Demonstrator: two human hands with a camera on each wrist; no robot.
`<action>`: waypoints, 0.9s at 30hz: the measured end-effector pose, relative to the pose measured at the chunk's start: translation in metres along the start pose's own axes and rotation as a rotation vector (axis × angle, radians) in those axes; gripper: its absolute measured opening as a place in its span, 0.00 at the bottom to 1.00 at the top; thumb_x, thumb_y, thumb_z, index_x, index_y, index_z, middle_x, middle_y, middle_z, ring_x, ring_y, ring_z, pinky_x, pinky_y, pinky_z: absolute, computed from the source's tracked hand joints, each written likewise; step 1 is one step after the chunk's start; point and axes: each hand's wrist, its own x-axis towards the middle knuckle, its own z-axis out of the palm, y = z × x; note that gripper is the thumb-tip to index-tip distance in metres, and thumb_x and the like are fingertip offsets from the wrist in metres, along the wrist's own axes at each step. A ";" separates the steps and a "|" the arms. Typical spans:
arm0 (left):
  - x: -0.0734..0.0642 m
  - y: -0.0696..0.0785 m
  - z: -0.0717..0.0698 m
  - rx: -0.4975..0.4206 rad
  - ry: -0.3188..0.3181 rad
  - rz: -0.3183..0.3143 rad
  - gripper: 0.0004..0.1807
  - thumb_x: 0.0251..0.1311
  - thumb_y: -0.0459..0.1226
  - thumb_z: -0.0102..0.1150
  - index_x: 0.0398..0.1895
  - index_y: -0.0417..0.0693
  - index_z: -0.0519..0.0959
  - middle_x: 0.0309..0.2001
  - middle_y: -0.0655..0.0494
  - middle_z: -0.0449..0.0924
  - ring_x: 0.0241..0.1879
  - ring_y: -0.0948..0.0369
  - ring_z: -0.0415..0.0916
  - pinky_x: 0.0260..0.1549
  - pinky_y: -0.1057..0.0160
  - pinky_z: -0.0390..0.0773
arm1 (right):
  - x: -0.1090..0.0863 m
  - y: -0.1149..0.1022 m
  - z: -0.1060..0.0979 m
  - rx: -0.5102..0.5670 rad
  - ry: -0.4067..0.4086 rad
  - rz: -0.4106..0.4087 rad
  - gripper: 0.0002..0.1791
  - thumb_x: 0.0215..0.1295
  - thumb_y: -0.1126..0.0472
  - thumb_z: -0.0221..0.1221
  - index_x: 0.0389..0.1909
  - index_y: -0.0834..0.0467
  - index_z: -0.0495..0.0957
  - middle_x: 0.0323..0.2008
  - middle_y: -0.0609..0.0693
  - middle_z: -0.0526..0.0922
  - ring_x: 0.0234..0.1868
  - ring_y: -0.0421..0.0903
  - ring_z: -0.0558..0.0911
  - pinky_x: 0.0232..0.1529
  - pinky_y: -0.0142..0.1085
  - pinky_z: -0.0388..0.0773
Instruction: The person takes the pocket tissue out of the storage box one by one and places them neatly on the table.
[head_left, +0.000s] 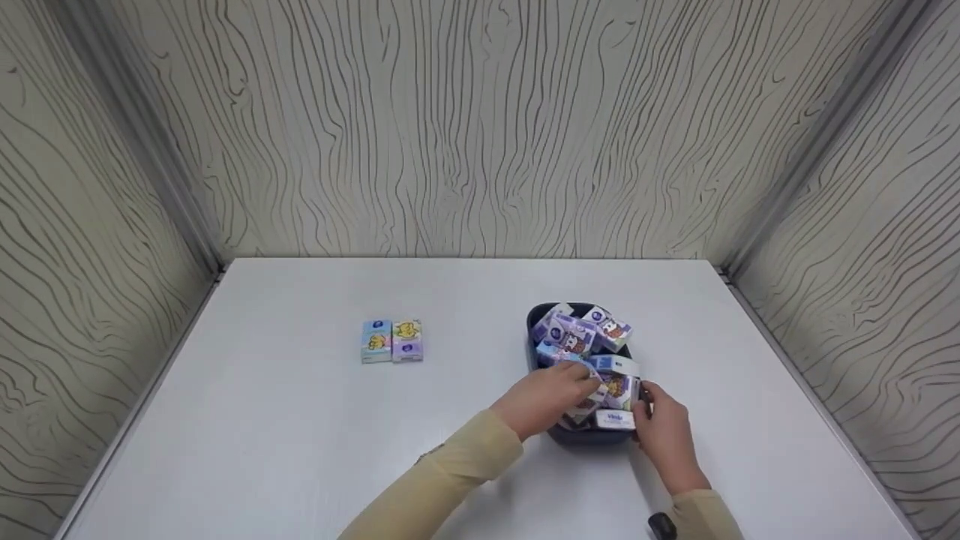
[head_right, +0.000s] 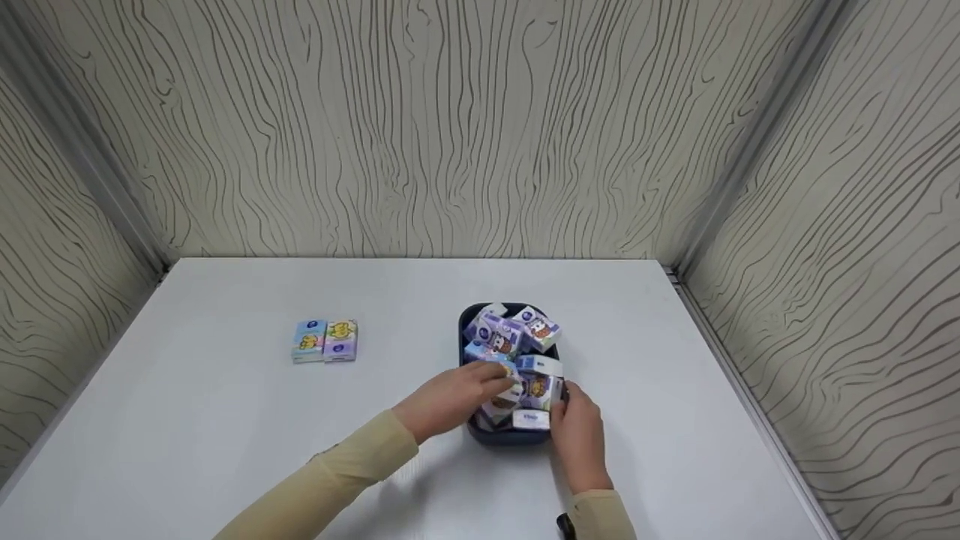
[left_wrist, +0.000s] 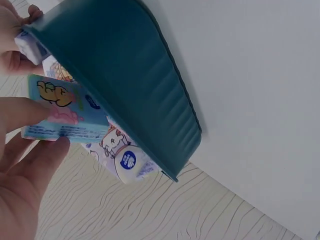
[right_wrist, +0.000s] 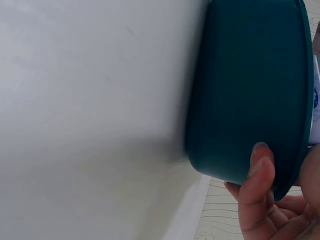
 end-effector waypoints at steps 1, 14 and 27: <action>-0.002 -0.003 -0.002 -0.011 0.017 -0.005 0.18 0.62 0.38 0.60 0.56 0.55 0.76 0.51 0.60 0.75 0.52 0.65 0.73 0.52 0.74 0.72 | 0.000 0.000 0.000 -0.002 0.001 0.002 0.25 0.68 0.69 0.47 0.65 0.72 0.61 0.54 0.73 0.71 0.23 0.44 0.78 0.18 0.35 0.79; -0.044 -0.049 -0.008 -0.124 0.079 -0.187 0.24 0.62 0.29 0.59 0.62 0.51 0.74 0.57 0.55 0.75 0.58 0.61 0.71 0.55 0.68 0.72 | 0.002 0.003 -0.003 -0.014 0.001 0.000 0.25 0.69 0.69 0.47 0.65 0.72 0.60 0.55 0.73 0.70 0.33 0.49 0.80 0.21 0.34 0.79; -0.082 -0.065 0.032 -0.138 -0.085 -0.317 0.26 0.61 0.30 0.60 0.63 0.55 0.73 0.51 0.51 0.75 0.51 0.58 0.75 0.51 0.62 0.77 | 0.001 0.000 0.000 -0.016 -0.010 0.000 0.25 0.69 0.68 0.47 0.65 0.72 0.60 0.55 0.72 0.70 0.34 0.50 0.79 0.22 0.35 0.80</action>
